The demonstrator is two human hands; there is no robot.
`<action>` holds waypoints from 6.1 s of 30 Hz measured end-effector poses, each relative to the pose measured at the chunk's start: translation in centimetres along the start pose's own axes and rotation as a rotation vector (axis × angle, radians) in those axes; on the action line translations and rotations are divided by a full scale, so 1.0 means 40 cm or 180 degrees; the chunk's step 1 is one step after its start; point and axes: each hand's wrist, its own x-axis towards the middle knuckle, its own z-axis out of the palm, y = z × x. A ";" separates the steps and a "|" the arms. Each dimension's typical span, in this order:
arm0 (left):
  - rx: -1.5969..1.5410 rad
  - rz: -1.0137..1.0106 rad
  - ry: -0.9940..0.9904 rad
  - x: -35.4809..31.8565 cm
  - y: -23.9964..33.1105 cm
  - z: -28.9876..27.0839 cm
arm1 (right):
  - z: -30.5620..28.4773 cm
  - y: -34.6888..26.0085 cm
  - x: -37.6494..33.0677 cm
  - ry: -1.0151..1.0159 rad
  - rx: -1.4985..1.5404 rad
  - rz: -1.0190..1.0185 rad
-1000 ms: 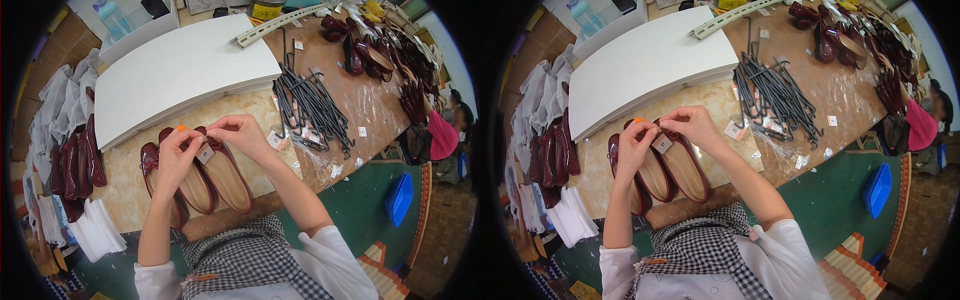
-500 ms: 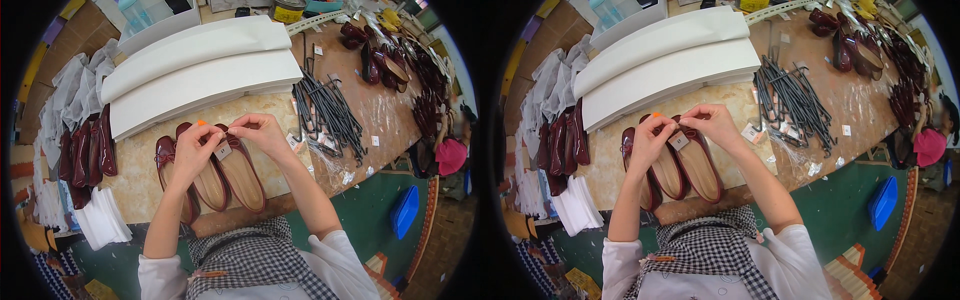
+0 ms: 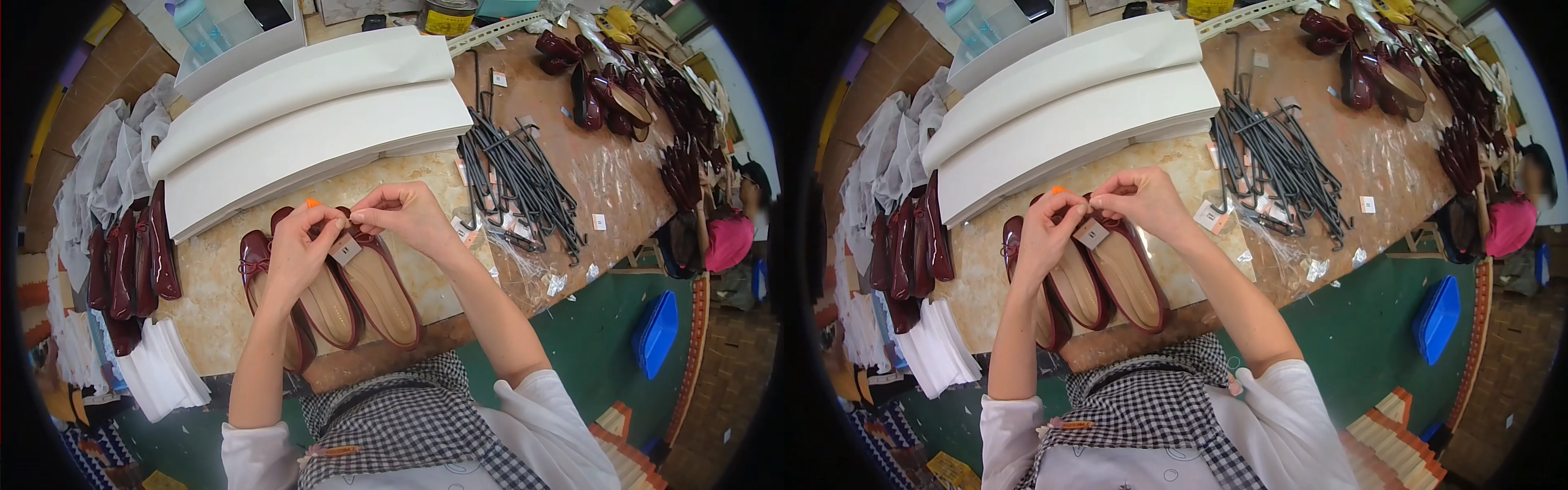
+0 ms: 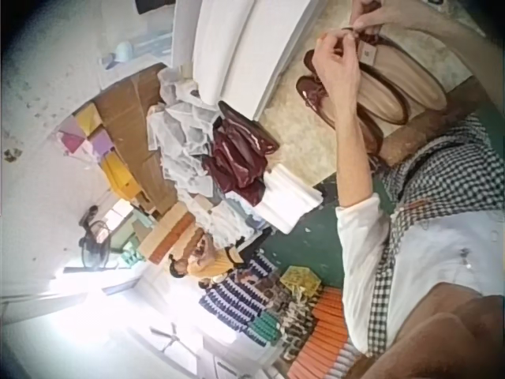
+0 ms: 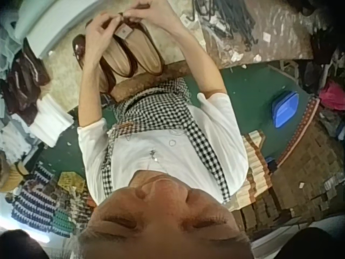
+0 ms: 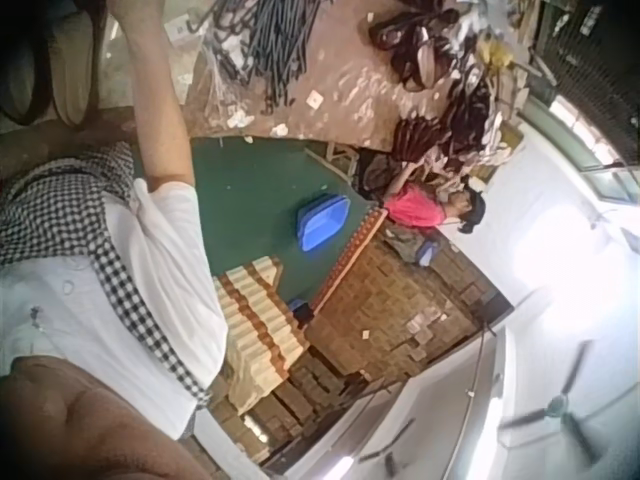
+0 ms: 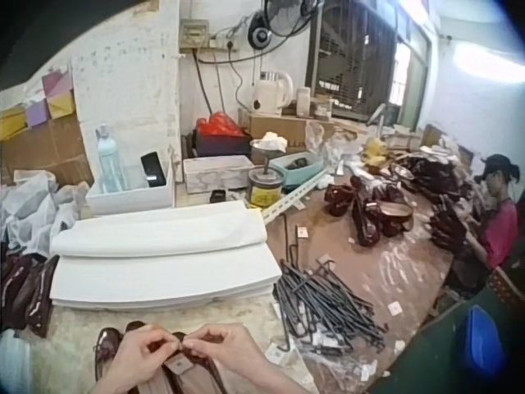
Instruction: The person prepares maroon flat shoes for packaging by wiping them with a white cloth, inserting metal shoe trees, and attaching small tags to the bows. The shoes are handled one at a time and placed back on the table after each step.
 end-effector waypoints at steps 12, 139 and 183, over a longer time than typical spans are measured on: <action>0.0041 0.0027 -0.0039 -0.002 0.005 0.001 | -0.002 0.000 -0.004 -0.0062 0.0104 0.0071; -0.1143 0.0172 0.0751 -0.327 0.016 0.054 | 0.150 -0.027 -0.266 0.0276 -0.1719 -0.0103; 0.0213 0.0451 0.1015 -0.365 0.046 -0.048 | 0.193 -0.053 -0.248 -0.0929 -0.1498 -0.0545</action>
